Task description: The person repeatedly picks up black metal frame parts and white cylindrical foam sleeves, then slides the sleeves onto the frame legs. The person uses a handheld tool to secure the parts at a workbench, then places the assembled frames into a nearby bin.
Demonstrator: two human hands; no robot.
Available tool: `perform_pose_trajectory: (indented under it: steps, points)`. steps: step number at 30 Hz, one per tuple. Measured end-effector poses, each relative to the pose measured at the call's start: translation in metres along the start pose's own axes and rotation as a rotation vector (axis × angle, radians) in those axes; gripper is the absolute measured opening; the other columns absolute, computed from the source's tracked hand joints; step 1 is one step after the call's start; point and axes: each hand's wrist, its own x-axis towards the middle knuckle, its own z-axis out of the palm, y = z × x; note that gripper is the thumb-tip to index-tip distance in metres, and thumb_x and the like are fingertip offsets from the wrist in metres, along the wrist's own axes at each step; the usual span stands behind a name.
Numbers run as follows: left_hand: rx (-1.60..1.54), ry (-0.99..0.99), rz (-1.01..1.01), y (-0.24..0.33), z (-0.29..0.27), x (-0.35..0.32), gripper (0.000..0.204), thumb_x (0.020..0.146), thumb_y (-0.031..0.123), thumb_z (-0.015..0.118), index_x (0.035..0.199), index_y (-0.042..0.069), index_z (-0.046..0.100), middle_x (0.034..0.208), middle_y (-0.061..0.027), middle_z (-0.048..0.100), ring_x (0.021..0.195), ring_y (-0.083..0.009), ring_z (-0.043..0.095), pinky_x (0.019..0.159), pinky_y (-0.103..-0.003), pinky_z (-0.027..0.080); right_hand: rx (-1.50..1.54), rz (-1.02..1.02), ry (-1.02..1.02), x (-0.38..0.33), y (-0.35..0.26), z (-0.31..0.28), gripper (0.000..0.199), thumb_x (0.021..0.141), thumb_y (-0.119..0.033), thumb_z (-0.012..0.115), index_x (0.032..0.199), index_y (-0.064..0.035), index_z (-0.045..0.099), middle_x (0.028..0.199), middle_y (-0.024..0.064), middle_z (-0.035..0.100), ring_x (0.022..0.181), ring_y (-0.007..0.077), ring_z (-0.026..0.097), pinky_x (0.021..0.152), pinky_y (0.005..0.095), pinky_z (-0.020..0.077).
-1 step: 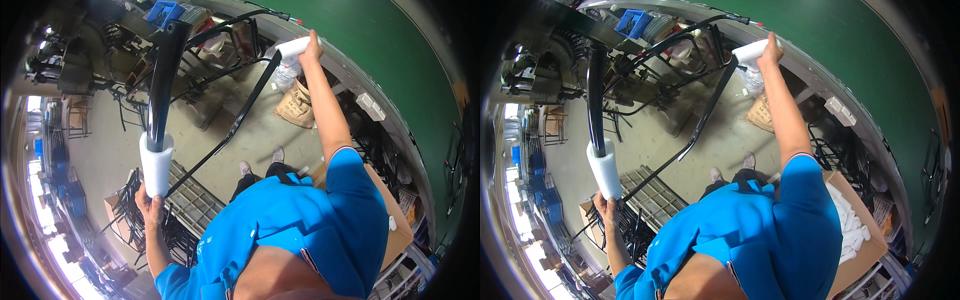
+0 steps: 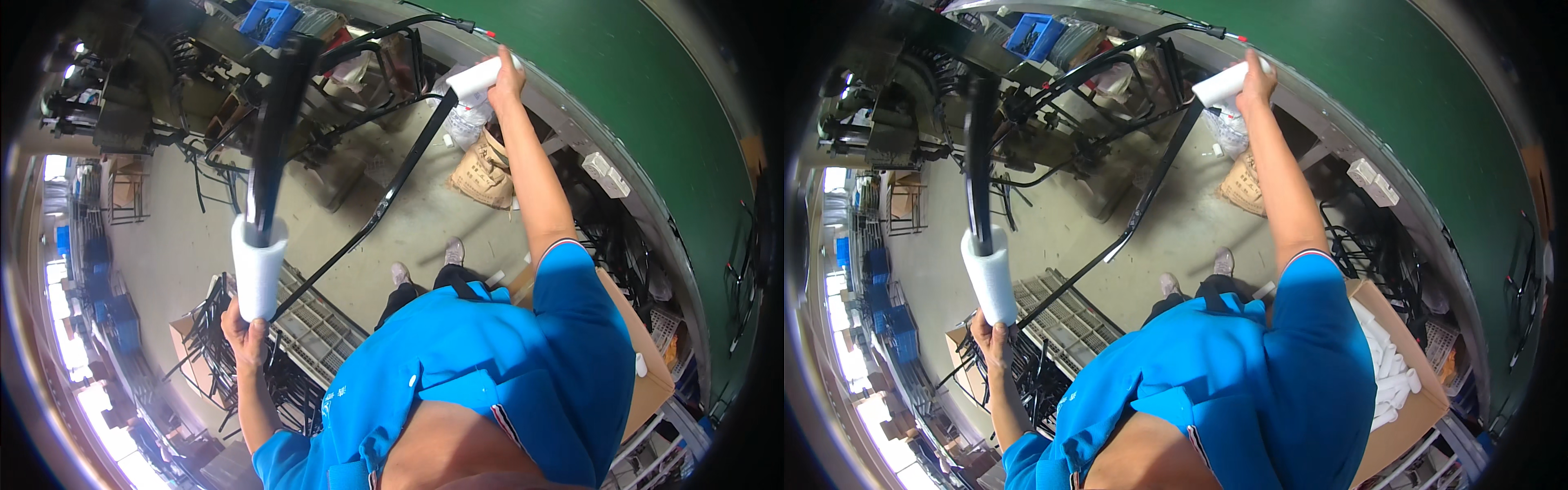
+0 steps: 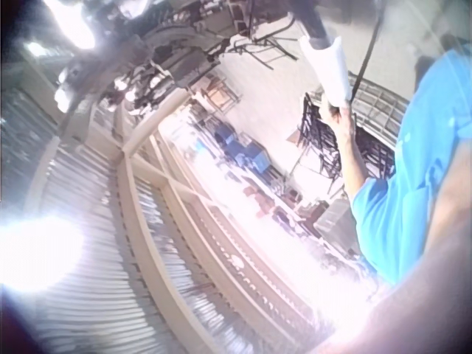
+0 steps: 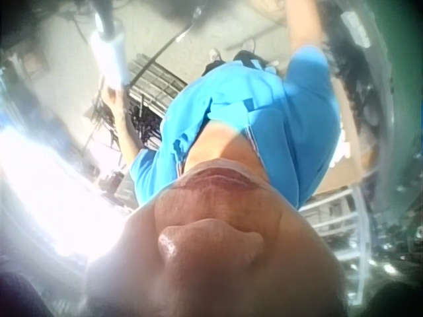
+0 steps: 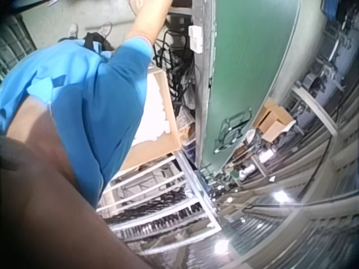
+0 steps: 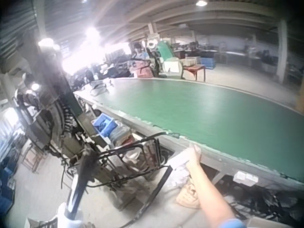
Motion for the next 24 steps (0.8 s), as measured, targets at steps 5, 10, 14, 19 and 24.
perform_pose_trajectory:
  steps: [5,10,14,19,24]
  points:
    - [0.026,-0.010,0.021,0.000,0.009,0.009,0.045,0.077,0.031,0.068,0.102,-0.004,0.054,0.078,-0.0050,0.059,0.071,-0.0125,0.055,0.064,-0.024,0.043,-0.187,-0.098,-0.103,-0.050,0.041,-0.001,0.030,0.077,-0.013,0.070,0.097,-0.0005,0.052,0.073,0.0093,0.060,0.057,0.0192,0.060,0.050,0.0324,0.0510]
    - [0.071,-0.124,-0.014,0.001,0.013,0.000,0.054,0.078,0.027,0.070,0.112,-0.005,0.044,0.094,-0.0108,0.056,0.079,-0.0162,0.058,0.067,-0.026,0.046,-0.269,0.216,0.271,-0.089,0.128,-0.099,0.033,0.078,-0.017,0.071,0.102,-0.0022,0.053,0.076,0.0084,0.061,0.062,0.0211,0.061,0.058,0.0357,0.0521]
    - [0.001,-0.067,-0.134,-0.012,0.001,-0.010,0.050,0.082,0.030,0.065,0.114,-0.007,0.052,0.093,-0.0093,0.059,0.087,-0.0164,0.057,0.077,-0.028,0.045,-0.199,0.349,0.034,-0.090,0.116,-0.110,0.028,0.080,-0.022,0.068,0.096,-0.0045,0.054,0.078,0.0069,0.060,0.063,0.0198,0.061,0.059,0.0341,0.0521]
    - [-0.079,-0.004,-0.294,-0.011,0.005,-0.017,0.049,0.083,0.033,0.064,0.114,-0.005,0.056,0.085,-0.0062,0.059,0.070,-0.0094,0.053,0.061,-0.023,0.042,-0.294,0.635,-0.161,-0.157,0.144,-0.085,0.017,0.085,-0.025,0.060,0.083,-0.0093,0.055,0.072,0.0036,0.059,0.064,0.0148,0.059,0.060,0.0307,0.0487]
    - [-0.119,0.067,-0.324,-0.007,0.015,0.015,0.057,0.084,0.030,0.063,0.128,-0.001,0.044,0.078,-0.0007,0.054,0.056,-0.0044,0.045,0.046,-0.018,0.033,-1.331,0.736,-1.047,-0.338,0.193,-0.150,0.034,0.074,-0.017,0.069,0.102,-0.0010,0.057,0.087,0.0033,0.063,0.079,0.0149,0.060,0.072,0.0325,0.0481]
